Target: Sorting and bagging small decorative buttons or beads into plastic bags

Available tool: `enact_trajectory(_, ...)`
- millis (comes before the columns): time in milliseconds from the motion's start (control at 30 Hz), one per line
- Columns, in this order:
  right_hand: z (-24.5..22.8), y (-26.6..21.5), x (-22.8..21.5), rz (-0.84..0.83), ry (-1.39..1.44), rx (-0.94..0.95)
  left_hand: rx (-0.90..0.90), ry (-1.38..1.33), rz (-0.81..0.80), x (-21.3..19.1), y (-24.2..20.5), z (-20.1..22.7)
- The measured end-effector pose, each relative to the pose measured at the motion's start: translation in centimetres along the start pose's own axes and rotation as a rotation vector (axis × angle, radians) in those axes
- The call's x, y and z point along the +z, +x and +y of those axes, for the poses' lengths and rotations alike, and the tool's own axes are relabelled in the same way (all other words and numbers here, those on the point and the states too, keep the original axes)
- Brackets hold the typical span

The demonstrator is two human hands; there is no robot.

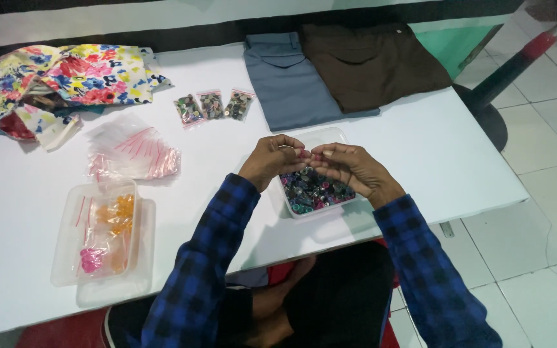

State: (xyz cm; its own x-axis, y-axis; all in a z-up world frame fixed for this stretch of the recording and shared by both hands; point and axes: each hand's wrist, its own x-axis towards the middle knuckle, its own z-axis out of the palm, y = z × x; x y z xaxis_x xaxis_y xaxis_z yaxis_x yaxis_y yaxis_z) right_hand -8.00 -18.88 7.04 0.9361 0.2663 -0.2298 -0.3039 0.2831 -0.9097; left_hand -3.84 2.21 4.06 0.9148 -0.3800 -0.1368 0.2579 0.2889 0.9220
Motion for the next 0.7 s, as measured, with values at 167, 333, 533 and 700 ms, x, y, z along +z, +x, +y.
enact_trajectory(167,0.4,0.8,-0.8,0.002,0.104,0.049,-0.015,0.000,0.014,0.2,-0.3,0.4)
enact_trajectory(333,0.2,0.5,-0.4,0.007,0.119,0.075,-0.028,-0.001,0.029,0.3,-0.5,0.5)
enact_trajectory(533,0.6,0.1,0.0,0.047,0.029,0.016,-0.009,0.028,0.021,0.4,0.2,-0.5)
enact_trajectory(700,1.7,1.1,0.0,0.129,-0.132,-0.119,0.081,0.075,0.033,0.3,1.4,-2.3)
